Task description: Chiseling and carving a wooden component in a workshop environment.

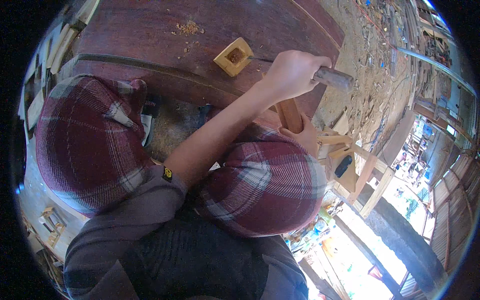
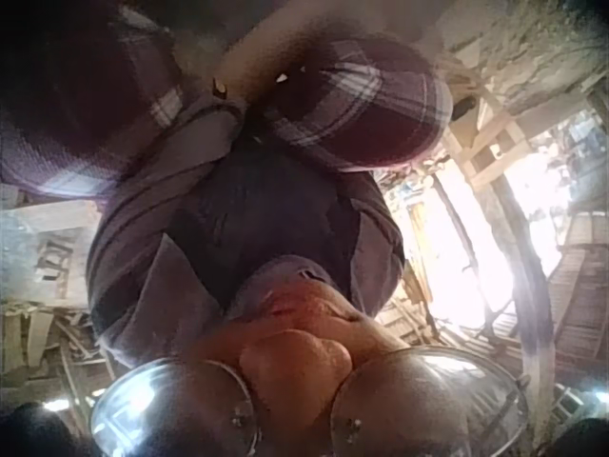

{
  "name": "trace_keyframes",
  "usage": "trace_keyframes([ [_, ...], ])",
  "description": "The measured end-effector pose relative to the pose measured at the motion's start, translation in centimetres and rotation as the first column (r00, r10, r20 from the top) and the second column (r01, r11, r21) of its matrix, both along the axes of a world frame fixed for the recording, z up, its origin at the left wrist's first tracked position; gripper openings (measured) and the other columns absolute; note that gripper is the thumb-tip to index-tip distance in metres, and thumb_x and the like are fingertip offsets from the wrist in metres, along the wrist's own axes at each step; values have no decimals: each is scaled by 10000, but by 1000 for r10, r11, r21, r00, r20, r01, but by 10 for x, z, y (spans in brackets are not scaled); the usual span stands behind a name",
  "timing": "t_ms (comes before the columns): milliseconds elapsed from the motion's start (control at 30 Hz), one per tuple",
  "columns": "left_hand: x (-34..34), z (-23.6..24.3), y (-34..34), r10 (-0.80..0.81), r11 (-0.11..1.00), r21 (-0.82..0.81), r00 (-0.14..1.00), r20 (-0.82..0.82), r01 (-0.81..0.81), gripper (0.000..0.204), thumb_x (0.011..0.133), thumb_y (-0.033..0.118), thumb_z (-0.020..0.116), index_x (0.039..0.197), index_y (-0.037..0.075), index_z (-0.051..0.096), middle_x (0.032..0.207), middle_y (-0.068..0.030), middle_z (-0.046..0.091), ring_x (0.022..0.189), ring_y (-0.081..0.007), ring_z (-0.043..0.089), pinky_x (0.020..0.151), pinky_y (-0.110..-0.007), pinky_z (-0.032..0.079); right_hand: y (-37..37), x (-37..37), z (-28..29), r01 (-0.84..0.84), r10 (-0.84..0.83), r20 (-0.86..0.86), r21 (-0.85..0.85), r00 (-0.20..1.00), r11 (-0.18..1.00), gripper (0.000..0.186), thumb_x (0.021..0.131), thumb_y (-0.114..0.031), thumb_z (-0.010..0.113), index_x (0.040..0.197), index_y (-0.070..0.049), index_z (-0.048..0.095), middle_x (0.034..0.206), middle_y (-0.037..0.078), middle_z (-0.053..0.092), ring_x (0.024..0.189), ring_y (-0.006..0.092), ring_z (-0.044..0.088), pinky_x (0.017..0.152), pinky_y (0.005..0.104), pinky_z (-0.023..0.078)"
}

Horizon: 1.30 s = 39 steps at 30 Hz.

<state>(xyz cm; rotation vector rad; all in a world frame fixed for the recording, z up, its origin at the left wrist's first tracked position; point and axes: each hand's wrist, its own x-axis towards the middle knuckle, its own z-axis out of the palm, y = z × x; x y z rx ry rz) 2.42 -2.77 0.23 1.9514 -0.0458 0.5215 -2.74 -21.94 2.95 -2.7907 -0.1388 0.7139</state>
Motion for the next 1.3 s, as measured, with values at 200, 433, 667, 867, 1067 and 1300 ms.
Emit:
trace_keyframes([
  [200,-8,-3,-5,0,999,49,997,82,-4,341,677,142,740,1002,170,640,729,-61,660,701,-264,669,640,-394,527,-14,0,11,90,-92,34,49,995,995,707,646,-258,815,1254,5,571,1100,187,666,1006,283,651,897,374,485],
  [433,-8,-4,-2,115,988,-122,983,139,-99,319,661,115,730,954,172,618,712,-41,640,701,-258,659,651,-395,507,-49,-21,52,497,-752,438,567,494,657,548,719,-148,740,1209,31,574,1087,160,654,975,267,638,887,351,491],
  [667,-9,-1,-12,58,997,-67,982,180,-46,278,659,191,738,918,170,642,669,-59,626,670,-281,652,597,-427,489,-1,-25,20,269,-538,516,507,667,819,455,848,-300,671,1187,-9,585,1145,141,602,1044,250,585,954,355,475],
  [867,-10,-8,-4,135,987,-107,976,172,-118,191,669,180,704,840,163,620,650,-63,618,645,-295,642,564,-436,481,-7,-27,66,-136,-492,432,839,756,527,433,856,-331,656,1193,-84,544,1074,75,619,946,227,637,877,373,527],
  [1067,-3,-4,-8,130,989,-98,976,174,-115,247,661,133,709,891,184,635,696,-37,639,665,-268,647,581,-402,499,3,-11,55,406,-388,121,-239,914,882,759,918,-449,515,1516,-100,203,1466,188,404,1370,342,365,1187,526,213],
  [1300,-5,0,-6,83,994,-83,988,127,-72,260,658,141,719,906,181,653,709,-57,651,696,-281,660,595,-399,503,8,-31,80,-73,-578,447,829,683,554,586,848,-284,634,1349,-67,422,1212,172,560,1071,261,563,954,444,435],
])
